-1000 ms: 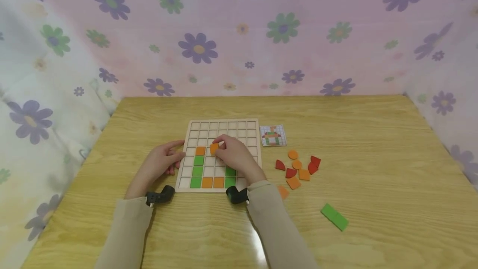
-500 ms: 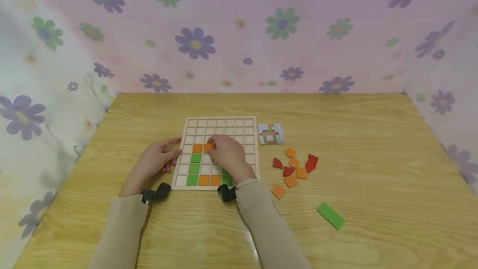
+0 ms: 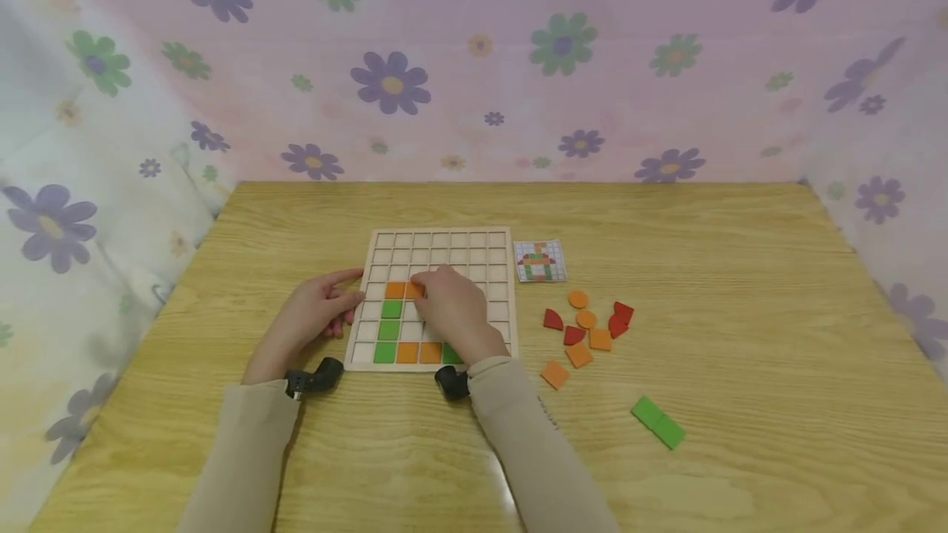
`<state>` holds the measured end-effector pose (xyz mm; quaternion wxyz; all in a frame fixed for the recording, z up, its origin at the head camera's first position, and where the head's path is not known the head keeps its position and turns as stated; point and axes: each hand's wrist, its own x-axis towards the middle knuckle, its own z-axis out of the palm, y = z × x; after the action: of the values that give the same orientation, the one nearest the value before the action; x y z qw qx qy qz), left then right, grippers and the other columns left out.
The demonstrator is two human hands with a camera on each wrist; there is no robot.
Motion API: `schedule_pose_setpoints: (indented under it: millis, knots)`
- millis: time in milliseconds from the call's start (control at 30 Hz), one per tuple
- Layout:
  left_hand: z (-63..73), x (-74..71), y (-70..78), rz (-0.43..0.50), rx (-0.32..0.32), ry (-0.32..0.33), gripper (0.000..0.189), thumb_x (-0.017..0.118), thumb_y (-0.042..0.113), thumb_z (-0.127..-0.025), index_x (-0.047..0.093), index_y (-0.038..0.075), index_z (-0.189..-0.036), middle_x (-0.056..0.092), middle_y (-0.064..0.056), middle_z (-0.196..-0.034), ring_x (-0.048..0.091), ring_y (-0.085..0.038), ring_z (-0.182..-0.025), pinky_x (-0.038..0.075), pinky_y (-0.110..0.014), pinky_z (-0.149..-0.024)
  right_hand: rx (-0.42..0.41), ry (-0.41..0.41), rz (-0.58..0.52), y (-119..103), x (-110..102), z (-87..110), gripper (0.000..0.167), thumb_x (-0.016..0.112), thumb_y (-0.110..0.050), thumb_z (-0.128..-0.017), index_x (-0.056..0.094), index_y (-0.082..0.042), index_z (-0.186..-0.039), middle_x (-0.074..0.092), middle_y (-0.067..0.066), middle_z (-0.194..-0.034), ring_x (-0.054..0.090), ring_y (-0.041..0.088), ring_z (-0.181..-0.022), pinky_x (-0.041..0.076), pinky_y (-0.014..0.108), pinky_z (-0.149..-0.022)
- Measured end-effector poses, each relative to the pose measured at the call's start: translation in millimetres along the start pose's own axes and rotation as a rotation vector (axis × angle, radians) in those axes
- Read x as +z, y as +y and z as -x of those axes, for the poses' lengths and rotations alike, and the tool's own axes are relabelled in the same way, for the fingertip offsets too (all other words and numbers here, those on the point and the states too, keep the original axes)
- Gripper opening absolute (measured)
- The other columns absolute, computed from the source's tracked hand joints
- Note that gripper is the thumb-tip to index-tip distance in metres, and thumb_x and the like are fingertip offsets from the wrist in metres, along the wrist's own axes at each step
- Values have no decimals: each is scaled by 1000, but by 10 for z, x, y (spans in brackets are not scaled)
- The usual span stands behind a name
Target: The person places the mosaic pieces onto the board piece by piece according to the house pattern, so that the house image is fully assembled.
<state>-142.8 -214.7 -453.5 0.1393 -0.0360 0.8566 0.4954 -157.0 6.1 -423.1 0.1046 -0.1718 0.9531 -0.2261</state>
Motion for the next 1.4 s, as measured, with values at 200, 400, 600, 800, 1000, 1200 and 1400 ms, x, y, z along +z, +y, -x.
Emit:
schedule_pose_setpoints:
  millis: [200,400,600,800,1000,1200,1400]
  knots:
    - [-11,10,2,13,1,-6,47,58,31,-87,44,25,-131,59,-11,-68,50,-17,-45,50,-36,-48,-56,17,-51,47,-53,37,35,55,-22,-87,57,-24,-122,51,-4,-81,45,12,-69,36,25,-54]
    - [3,2,1,31,-18,-3,48,59,31,-86,44,26,-131,59,-12,-69,50,-17,-45,50,-35,-48,-86,-1,-300,214,-105,138,31,56,-29,-87,60,-24,-118,55,-8,-90,51,9,-77,43,28,-64]
    - [-2,-1,-12,11,-12,-2,48,58,32,-87,43,26,-132,59,-11,-68,51,-17,-46,50,-36,-48,-71,-36,-367,417,-181,282,26,56,-31,-88,61,-26,-113,57,-9,-92,53,11,-77,44,29,-64]
    - [-2,-9,-17,-2,12,-6,46,56,34,-88,44,26,-131,59,-11,-66,51,-19,-45,49,-37,-47,-79,-82,-318,546,-289,479,26,56,-30,-88,61,-23,-113,58,-7,-93,53,11,-79,45,29,-66]
    - [-3,3,7,20,10,-13,47,56,35,-87,44,26,-132,60,-11,-66,50,-19,-45,50,-37,-48,-115,-94,-210,687,-410,737,26,56,-31,-88,61,-23,-112,57,-10,-88,52,8,-76,44,27,-65]
    - [-1,15,12,22,-4,-13,47,56,34,-88,43,25,-132,59,-11,-66,50,-17,-45,50,-37,-48,-150,-104,-206,917,-547,950,27,56,-34,-88,60,-22,-112,56,-10,-82,51,8,-72,45,25,-63]
    - [5,9,34,-8,-13,13,45,55,34,-89,44,26,-131,59,-11,-65,51,-19,-45,49,-36,-47,-103,-128,-180,1237,-733,1063,31,55,-39,-87,59,-23,-114,56,-9,-84,50,10,-72,44,26,-62]
